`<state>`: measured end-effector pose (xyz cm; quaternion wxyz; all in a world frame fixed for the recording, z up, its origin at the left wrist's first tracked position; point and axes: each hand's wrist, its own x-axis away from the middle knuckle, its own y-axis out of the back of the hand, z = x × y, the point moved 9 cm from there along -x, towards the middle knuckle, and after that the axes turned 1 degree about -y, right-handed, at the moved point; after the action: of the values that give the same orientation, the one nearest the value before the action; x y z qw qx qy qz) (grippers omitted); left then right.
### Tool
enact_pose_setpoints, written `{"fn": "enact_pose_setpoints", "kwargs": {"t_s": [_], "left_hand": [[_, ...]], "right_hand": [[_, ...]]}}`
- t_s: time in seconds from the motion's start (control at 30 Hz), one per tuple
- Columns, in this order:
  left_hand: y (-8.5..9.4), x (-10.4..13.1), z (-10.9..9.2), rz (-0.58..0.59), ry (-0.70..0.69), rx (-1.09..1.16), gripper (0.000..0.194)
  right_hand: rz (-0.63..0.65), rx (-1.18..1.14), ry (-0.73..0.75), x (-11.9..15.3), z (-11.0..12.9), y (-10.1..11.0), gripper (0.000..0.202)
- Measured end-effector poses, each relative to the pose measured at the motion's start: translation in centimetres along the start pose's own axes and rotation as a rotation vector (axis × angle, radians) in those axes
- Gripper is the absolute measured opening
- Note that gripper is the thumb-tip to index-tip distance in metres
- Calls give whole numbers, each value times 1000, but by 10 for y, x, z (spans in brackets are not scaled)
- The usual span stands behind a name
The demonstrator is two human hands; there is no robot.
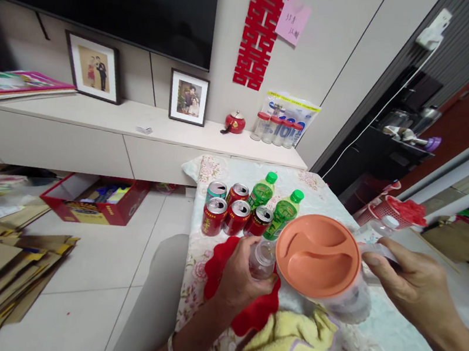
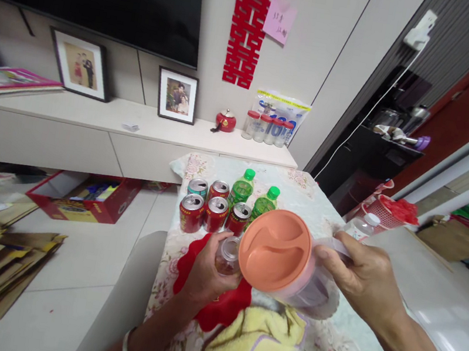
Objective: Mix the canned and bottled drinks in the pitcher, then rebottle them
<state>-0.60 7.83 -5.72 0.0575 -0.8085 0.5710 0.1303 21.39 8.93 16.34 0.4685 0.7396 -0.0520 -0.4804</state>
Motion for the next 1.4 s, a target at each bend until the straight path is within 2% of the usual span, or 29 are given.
{"fn": "enact_pose_setpoints", "kwargs": {"t_s": [0.17, 0.43, 1.4], "left_hand": [[-3, 1, 0, 32, -32, -8, 74], [-3, 1, -1, 19, -51, -13, 75], [-1, 1, -3, 10, -82, -35, 74]], "right_hand": [[-5, 6, 3, -1, 1, 0, 64], [-21, 32, 84, -1, 7, 2, 60], [1, 9, 56, -2, 6, 1, 59]]}}
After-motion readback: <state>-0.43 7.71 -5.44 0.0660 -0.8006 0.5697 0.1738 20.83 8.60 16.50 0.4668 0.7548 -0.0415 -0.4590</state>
